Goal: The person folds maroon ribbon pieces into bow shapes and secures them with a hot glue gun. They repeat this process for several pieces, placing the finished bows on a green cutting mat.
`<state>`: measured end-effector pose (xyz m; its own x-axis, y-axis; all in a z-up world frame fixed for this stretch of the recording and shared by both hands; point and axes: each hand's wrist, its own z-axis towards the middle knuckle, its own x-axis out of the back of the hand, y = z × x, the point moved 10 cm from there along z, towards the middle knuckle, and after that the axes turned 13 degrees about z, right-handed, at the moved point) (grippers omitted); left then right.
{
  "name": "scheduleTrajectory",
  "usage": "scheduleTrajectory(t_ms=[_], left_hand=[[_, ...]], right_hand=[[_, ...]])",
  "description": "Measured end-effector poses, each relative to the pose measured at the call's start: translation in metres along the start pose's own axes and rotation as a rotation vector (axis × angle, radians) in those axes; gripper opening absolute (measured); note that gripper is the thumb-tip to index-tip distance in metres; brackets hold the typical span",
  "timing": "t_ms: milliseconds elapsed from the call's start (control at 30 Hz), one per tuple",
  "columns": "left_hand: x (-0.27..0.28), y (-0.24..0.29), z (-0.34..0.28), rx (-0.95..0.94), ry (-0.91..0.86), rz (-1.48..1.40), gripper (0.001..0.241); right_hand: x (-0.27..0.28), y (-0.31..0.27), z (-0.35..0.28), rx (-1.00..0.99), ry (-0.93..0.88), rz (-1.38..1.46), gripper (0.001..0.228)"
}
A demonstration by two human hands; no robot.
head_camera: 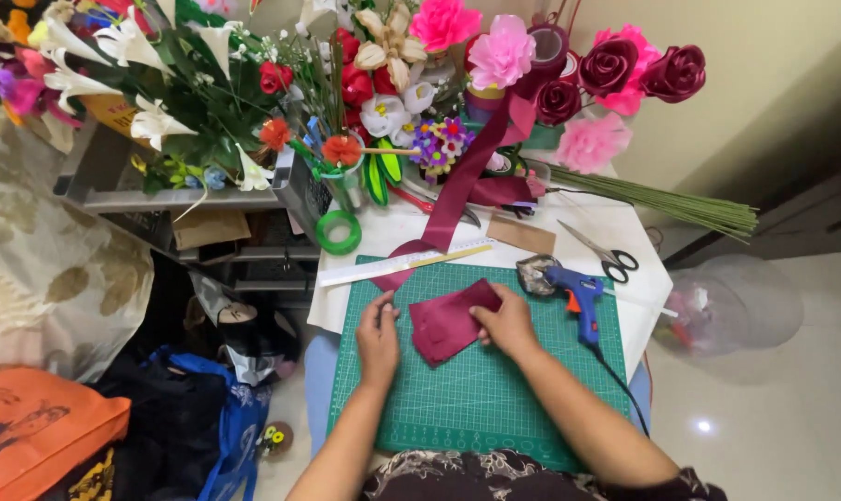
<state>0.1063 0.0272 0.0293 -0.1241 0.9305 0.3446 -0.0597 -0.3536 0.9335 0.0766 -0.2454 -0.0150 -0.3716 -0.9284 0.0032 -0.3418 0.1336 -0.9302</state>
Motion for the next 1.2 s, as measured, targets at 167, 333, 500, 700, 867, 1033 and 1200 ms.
scheduleTrajectory(t_ms=[167, 333, 500, 700, 867, 1033, 1200], left_hand=[[0.036, -0.017, -0.003, -0.044, 0.115, 0.080, 0.026], [0.101, -0.022, -0.014, -0.142, 0.203, 0.346, 0.030], [0.126, -0.124, -0.067, 0.551, -0.222, 0.503, 0.062], [0.118, -0.141, -0.124, 0.811, -0.232, 0.003, 0.039], [0.120, -0.161, -0.115, 0.659, -0.199, 0.098, 0.029], [0.126, -0.148, -0.123, 0.590, -0.235, 0.086, 0.026], [0.141, -0.135, -0.143, 0.718, -0.292, 0.196, 0.030]], right_hand=[[0.026, -0.033, -0.073, 0.239, 0.019, -0.118, 0.065], [0.086, -0.010, -0.126, 0.408, 0.027, -0.490, 0.051], [0.233, 0.078, -0.166, 0.253, 0.418, -0.679, 0.034], [0.242, 0.093, -0.218, -0.405, 0.599, -0.165, 0.059], [0.248, 0.109, -0.203, -0.354, 0.563, 0.111, 0.038], [0.265, 0.109, -0.205, -0.293, 0.483, 0.071, 0.037], [0.261, 0.098, -0.224, -0.472, 0.496, -0.030, 0.053]])
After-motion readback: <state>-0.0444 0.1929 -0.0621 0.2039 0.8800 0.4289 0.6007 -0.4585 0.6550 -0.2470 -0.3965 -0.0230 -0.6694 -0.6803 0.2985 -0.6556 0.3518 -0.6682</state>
